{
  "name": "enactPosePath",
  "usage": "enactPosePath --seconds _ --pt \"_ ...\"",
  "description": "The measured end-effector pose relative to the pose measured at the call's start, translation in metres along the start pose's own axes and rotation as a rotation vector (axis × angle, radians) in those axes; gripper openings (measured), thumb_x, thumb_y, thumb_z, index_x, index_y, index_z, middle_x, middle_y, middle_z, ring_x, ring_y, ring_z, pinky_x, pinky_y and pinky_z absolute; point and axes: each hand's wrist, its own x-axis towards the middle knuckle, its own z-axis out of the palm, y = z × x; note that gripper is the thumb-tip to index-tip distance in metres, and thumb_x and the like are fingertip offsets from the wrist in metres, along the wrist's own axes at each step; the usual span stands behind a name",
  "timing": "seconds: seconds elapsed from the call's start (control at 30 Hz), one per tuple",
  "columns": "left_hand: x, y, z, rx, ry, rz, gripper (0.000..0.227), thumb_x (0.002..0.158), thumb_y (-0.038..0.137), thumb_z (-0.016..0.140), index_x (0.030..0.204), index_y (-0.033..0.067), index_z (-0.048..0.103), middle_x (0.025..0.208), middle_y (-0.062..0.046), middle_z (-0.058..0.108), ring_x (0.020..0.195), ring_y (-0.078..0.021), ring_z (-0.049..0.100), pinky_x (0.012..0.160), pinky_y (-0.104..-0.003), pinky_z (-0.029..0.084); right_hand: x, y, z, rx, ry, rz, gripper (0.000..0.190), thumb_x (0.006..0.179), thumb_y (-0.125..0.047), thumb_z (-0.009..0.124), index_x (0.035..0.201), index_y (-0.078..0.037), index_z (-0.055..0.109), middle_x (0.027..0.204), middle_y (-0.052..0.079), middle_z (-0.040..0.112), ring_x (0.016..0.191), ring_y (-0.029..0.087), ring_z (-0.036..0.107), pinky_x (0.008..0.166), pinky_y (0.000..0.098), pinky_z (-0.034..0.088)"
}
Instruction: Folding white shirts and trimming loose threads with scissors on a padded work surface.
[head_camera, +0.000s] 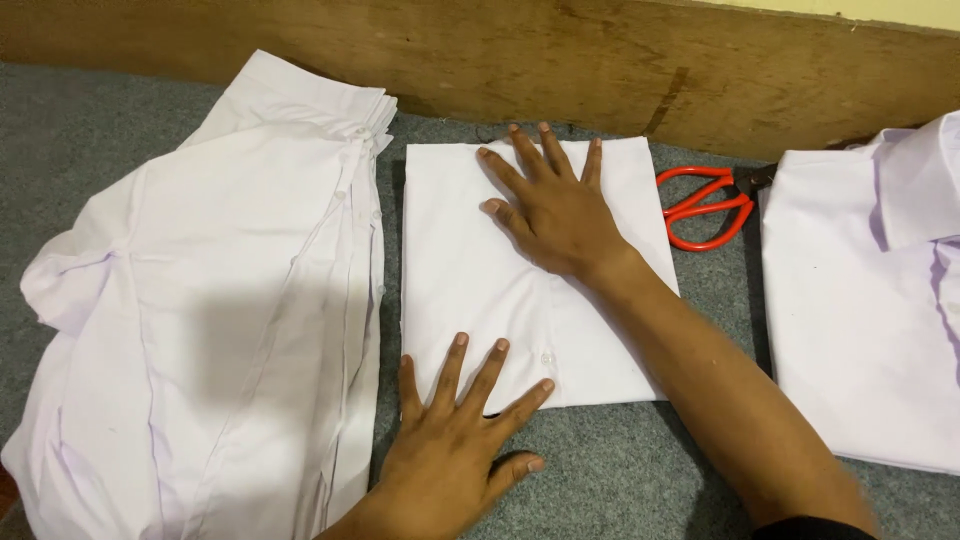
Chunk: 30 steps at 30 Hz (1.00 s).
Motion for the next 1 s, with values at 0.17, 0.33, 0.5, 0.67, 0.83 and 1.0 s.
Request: enactPosePath --seconds 0.17,0.33,0.5,0.67,0.83,1.0 --pt "0.053 -0.018 -0.027 -0.157 -0.263 0.002 0.094 0.089 0.076 0.053 0.165 0.0277 0.021 0.159 -0.011 0.032 0.146 -0.0465 0.022 0.099 -0.077 0.025 0.005 0.026 0.005 0.055 0.179 0.061 0.061 0.108 -0.048 0.028 0.158 -0.014 0.037 0.162 0.018 0.036 0.152 0.038 0.022 0.112 0.0777 0.006" --pt "0.175 -0.050 -0.003 -0.172 -0.174 -0.273 0.072 0.103 0.040 0.046 0.162 0.0139 0.015 0.167 -0.012 0.027 0.153 -0.0421 0.014 0.111 -0.081 0.008 0.002 0.031 0.009 0.003 0.042 0.082 0.063 0.106 -0.044 0.031 0.162 -0.016 0.025 0.168 0.010 0.027 0.155 0.035 0.019 0.115 0.0749 0.010" --pt "0.213 -0.078 0.071 -0.423 -0.185 -0.366 0.055 0.110 0.041 0.031 0.157 0.0143 0.036 0.164 -0.009 0.034 0.155 -0.0352 0.019 0.115 -0.078 0.006 -0.001 0.028 0.006 0.019 0.040 0.117 0.060 0.108 -0.045 0.021 0.159 -0.018 0.038 0.161 0.010 0.041 0.151 0.034 0.030 0.118 0.0698 0.011" --pt "0.203 -0.078 0.070 -0.494 -0.246 -0.379 0.060 0.112 0.050 0.024 0.154 0.0137 0.047 0.163 -0.006 0.040 0.155 -0.0285 0.024 0.120 -0.070 0.006 -0.002 0.027 0.006 -0.035 -0.096 0.189 0.066 0.110 -0.054 0.009 0.160 -0.023 0.040 0.165 0.006 0.040 0.155 0.029 0.028 0.124 0.0631 0.008" --pt "0.198 -0.081 0.066 -0.471 -0.280 -0.393 0.066 0.112 0.052 0.022 0.162 0.0090 0.031 0.168 -0.012 0.031 0.157 -0.0279 0.021 0.123 -0.067 0.004 -0.002 0.020 -0.006 -0.039 -0.159 0.188 0.066 0.109 -0.054 0.010 0.162 -0.022 0.034 0.168 0.007 0.034 0.157 0.029 0.023 0.124 0.0634 0.008" --pt "0.197 -0.083 0.063 -0.475 -0.377 -0.423 0.074 0.110 0.057 0.015 0.162 0.0054 0.027 0.170 -0.014 0.025 0.159 -0.0266 0.017 0.123 -0.066 -0.002 -0.001 0.017 -0.009 -0.027 -0.167 0.208 0.068 0.110 -0.053 0.011 0.162 -0.017 0.034 0.169 0.008 0.032 0.158 0.028 0.023 0.125 0.0612 0.008"
